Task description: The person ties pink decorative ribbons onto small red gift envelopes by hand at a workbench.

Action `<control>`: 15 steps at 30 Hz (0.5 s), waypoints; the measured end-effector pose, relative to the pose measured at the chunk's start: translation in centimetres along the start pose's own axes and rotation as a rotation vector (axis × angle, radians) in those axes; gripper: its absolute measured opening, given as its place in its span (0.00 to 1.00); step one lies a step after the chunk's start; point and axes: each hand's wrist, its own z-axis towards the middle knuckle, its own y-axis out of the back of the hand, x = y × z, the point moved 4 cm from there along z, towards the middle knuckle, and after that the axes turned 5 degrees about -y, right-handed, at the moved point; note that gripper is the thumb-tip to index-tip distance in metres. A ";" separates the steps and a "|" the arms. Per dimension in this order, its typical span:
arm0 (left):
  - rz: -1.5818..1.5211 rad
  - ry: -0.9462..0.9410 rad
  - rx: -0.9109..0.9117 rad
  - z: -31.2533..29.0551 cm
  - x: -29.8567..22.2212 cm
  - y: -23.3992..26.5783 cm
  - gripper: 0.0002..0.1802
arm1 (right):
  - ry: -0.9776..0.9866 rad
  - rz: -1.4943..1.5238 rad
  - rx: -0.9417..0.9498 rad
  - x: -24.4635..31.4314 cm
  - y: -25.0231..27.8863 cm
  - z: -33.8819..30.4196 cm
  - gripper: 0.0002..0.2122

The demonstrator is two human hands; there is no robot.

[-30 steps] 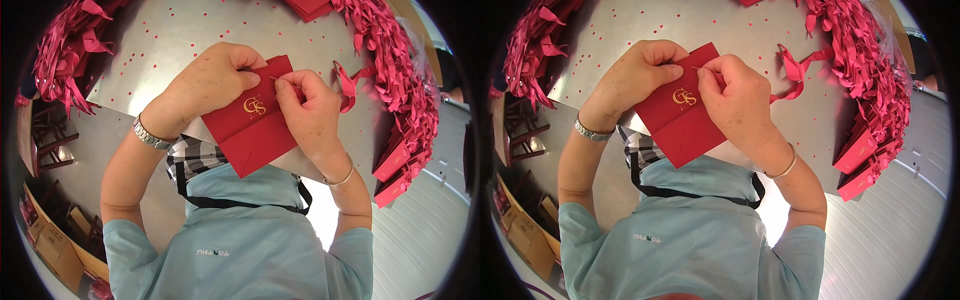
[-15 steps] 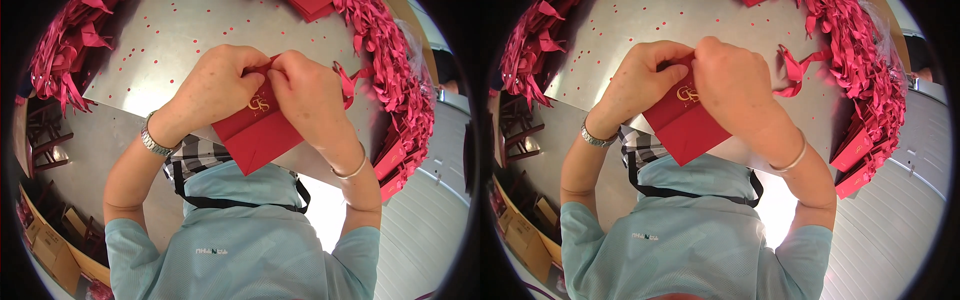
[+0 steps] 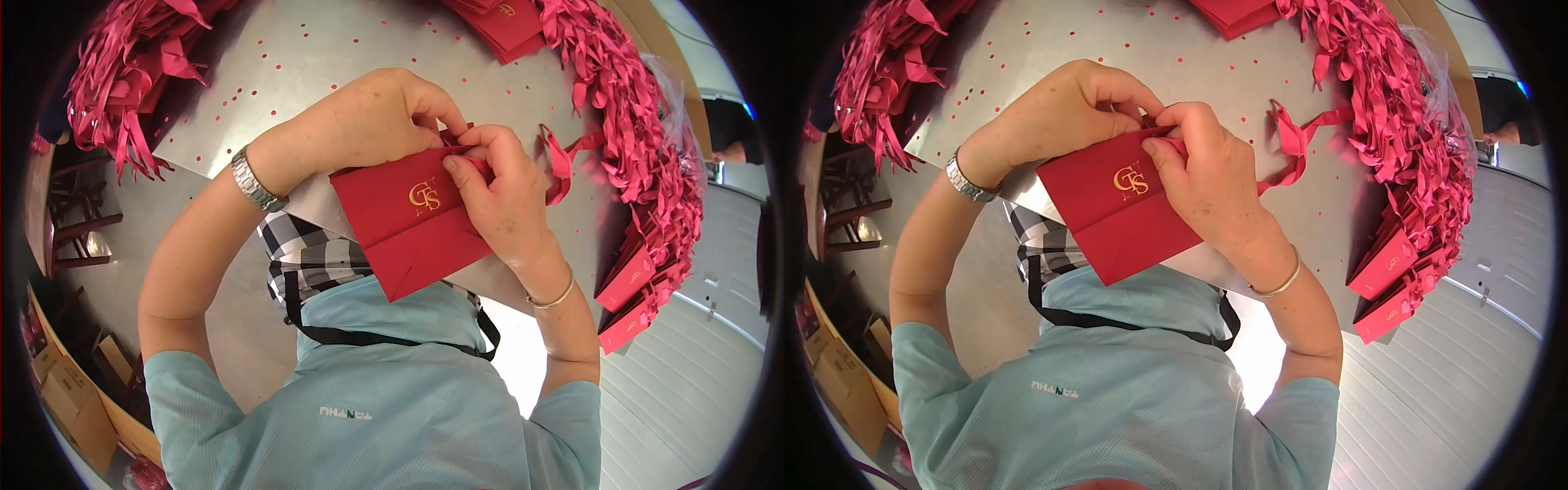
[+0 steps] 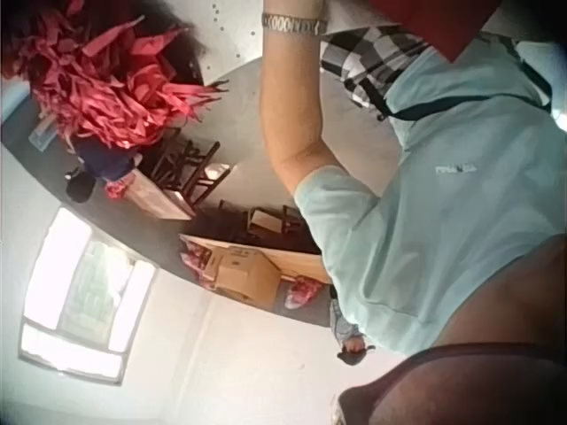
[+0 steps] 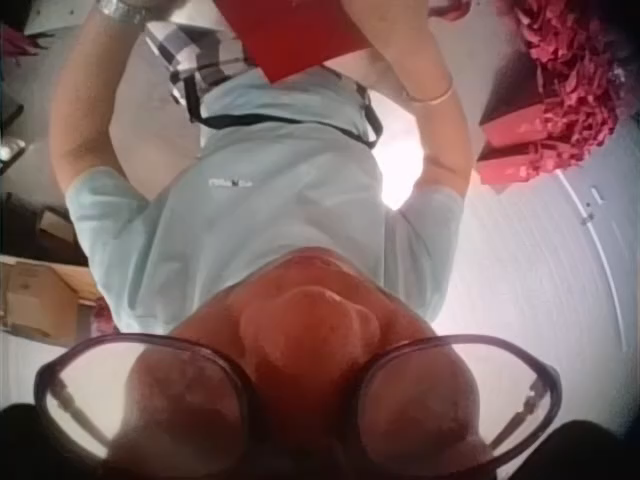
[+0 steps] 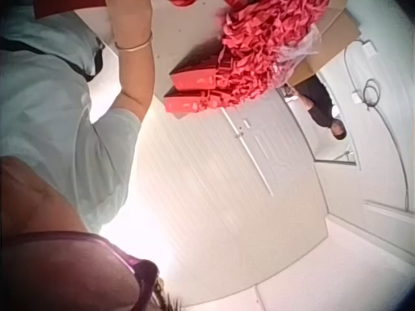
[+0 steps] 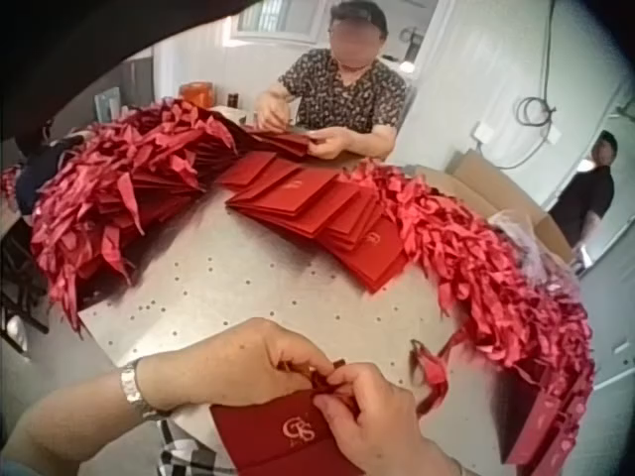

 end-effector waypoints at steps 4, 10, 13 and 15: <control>0.175 -0.239 -0.006 0.7 -0.3 -0.4 0.09 | -0.045 0.033 -0.008 -0.2 0.3 -0.2 0.11; 0.366 -0.351 -0.072 0.3 -0.2 -0.8 0.03 | -0.048 -0.006 0.040 -0.1 -0.3 -0.6 0.14; 0.430 -0.297 -0.130 0.1 0.5 -0.5 0.02 | -0.106 -0.005 0.083 -0.8 -0.8 -0.6 0.17; 0.435 -0.273 -0.195 0.0 0.8 -0.2 0.02 | -0.134 -0.002 0.107 -1.3 -0.9 -0.2 0.18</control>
